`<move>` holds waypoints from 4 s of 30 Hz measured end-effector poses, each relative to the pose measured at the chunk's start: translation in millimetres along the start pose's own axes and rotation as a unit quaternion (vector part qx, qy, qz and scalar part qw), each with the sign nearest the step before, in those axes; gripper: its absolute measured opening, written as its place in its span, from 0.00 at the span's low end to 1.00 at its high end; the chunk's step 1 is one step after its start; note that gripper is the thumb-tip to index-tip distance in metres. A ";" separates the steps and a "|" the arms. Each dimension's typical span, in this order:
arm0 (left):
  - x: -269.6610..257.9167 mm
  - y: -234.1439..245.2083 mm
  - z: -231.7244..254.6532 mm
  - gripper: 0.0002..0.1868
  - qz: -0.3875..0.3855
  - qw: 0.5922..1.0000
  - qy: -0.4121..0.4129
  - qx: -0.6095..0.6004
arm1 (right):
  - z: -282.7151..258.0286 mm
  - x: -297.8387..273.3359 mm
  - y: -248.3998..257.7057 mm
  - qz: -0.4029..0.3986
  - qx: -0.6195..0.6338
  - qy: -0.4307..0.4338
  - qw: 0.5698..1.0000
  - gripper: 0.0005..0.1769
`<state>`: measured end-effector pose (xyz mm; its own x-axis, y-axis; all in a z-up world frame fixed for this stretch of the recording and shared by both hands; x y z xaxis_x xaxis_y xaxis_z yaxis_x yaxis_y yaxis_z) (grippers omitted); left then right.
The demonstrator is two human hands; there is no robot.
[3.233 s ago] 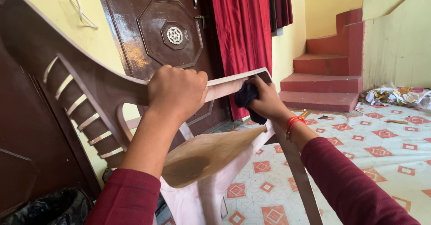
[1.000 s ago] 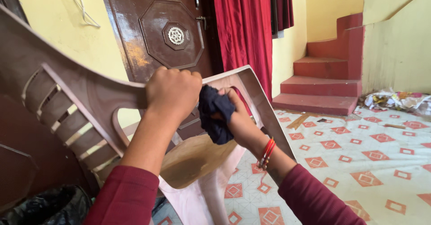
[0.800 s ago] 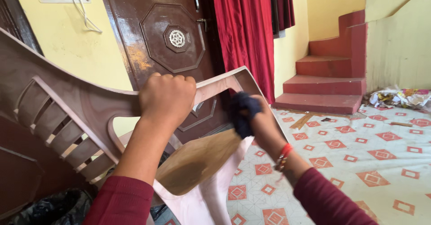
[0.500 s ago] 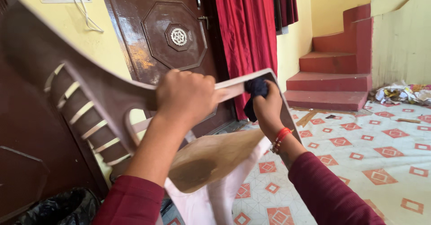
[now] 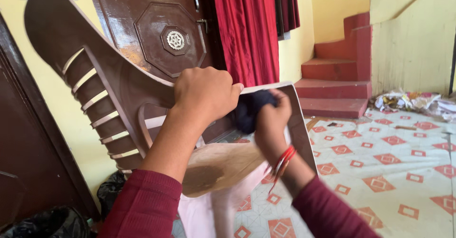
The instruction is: The person wipes a brown plastic chair with a dark cloth, cleaning the backrest, legs, and seat. They then move to a second chair and wipe its armrest.
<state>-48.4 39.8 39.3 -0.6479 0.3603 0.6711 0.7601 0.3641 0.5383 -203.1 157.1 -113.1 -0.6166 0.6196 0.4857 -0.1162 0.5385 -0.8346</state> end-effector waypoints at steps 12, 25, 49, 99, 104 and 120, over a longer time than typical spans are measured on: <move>12.5 23.3 49.7 0.28 0.003 1.000 -0.008 -0.029 | -14.6 24.1 10.5 -0.064 0.186 -0.164 0.967 0.06; -25.7 94.1 -22.2 0.21 0.306 0.921 -0.155 0.186 | -55.5 39.9 -1.8 -0.048 0.254 -0.172 0.950 0.11; -14.3 111.0 37.8 0.40 0.149 0.983 -0.093 0.057 | -195.3 -105.5 -75.1 -0.382 -0.351 0.457 0.723 0.29; -192.6 168.5 139.6 0.10 0.517 0.769 -0.093 -0.365 | -326.6 -188.6 47.1 -0.434 -0.414 0.415 0.684 0.17; -223.0 133.9 138.2 0.07 0.478 0.753 -0.001 -0.452 | -303.7 -234.4 90.4 -0.502 -0.529 0.361 0.581 0.22; -367.2 -99.2 223.9 0.15 0.045 0.706 0.196 -0.680 | -229.5 -256.8 185.2 -0.520 -0.562 0.316 0.561 0.30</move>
<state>102.9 63.7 -374.6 -0.7328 -0.0332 0.6797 0.3164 -0.9009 0.2972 112.4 228.7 -332.7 -0.2307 -0.4748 0.8493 0.6256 0.5961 0.5032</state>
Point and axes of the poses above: each hand's wrist, its own x-axis towards the middle knuckle, its own y-axis out of the back of the hand, z = x × y, the point moved 6 cm from there along x, towards the middle knuckle, and after that the axes turned 14 degrees about x, right-handed, at the moved point
